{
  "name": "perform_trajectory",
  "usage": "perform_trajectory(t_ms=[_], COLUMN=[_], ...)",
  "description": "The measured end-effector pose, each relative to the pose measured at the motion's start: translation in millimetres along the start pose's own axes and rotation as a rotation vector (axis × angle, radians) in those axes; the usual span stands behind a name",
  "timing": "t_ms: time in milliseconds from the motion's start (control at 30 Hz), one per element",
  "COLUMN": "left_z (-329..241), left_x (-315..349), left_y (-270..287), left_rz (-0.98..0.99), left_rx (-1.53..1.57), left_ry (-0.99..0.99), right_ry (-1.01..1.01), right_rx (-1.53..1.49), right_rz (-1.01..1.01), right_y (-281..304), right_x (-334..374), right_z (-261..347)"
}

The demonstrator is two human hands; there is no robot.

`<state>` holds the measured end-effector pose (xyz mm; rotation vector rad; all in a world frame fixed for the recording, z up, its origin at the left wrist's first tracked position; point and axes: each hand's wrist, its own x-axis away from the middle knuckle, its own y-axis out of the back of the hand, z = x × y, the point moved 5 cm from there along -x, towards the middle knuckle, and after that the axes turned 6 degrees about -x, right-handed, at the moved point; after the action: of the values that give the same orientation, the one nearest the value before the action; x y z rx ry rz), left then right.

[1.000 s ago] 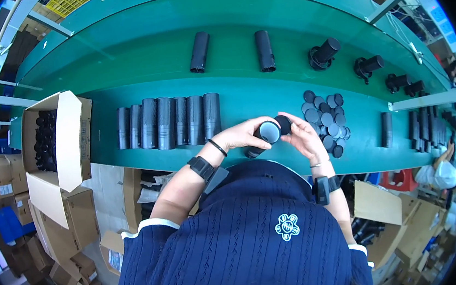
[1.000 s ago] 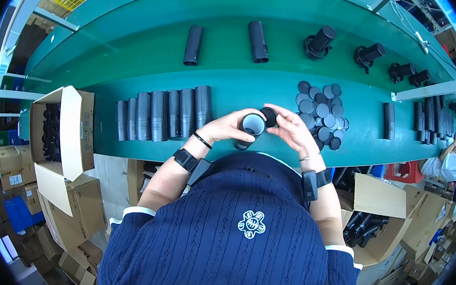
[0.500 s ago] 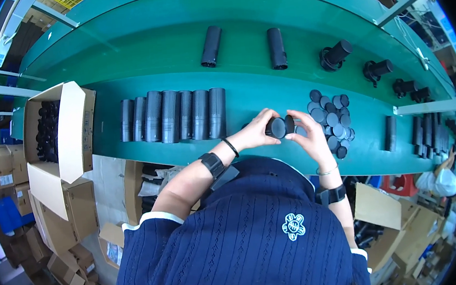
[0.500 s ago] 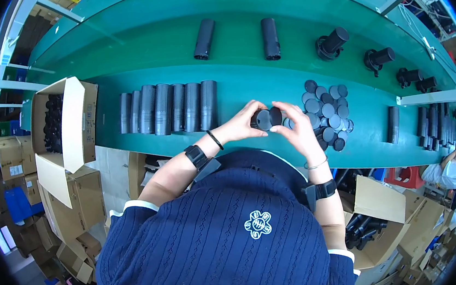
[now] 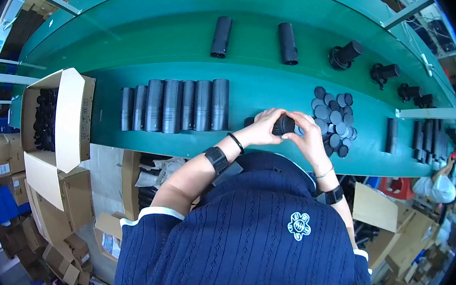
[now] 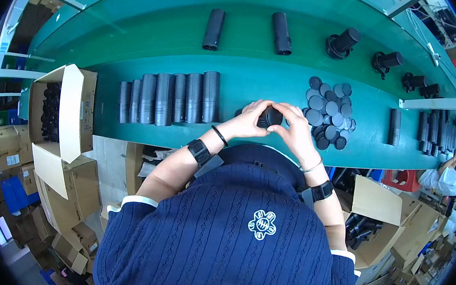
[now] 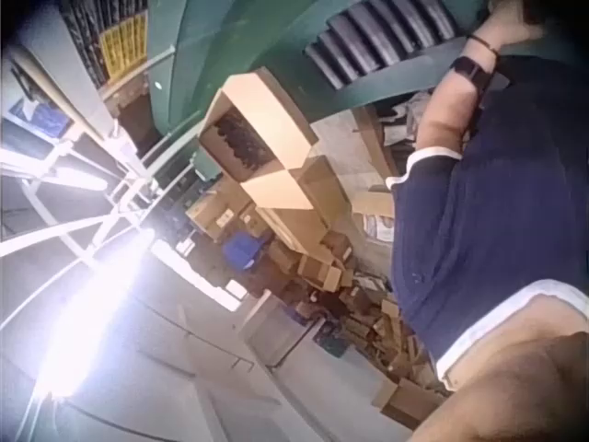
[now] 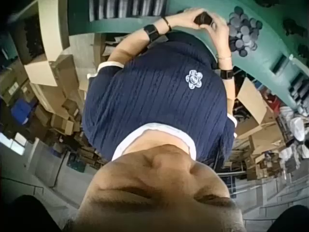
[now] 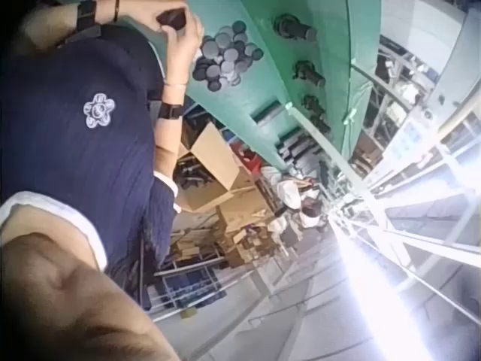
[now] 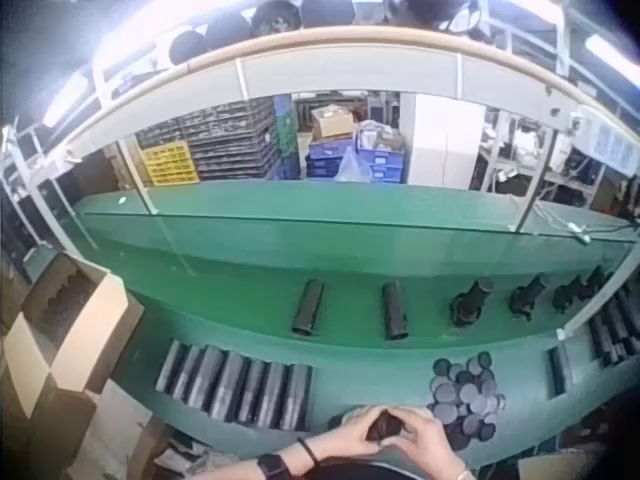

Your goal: The person assembles components by picking up a cylinder and a cap, fitting the cap onto the cylinder, and pressing them together. After repeating this process, the person places the assembled units into a cardboard box.

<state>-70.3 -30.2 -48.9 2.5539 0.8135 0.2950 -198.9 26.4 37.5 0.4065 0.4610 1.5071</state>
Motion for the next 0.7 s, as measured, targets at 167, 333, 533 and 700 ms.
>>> perform_trajectory(t_ms=[167,333,533,700], left_z=[-13.8,-1.8,-0.6,-2.0], left_x=[3.4,0.9,2.8,3.4], left_y=[8.9,0.2,0.5,4.7], left_rz=[0.056,0.061,0.04,0.044], left_rx=[0.027,0.011,0.012,0.041], left_ry=[-0.017,0.033,0.025,0.021], right_ry=[-0.018,0.057,0.014,0.026], right_rx=[-0.007,0.205,0.26,0.217], right_rz=[-0.024,0.011,0.047,0.031], right_y=[-2.3,-4.0,-6.7,-10.1], right_x=[1.9,0.3,-4.0,-2.2], right_z=[-4.4,10.9,15.4,15.1])
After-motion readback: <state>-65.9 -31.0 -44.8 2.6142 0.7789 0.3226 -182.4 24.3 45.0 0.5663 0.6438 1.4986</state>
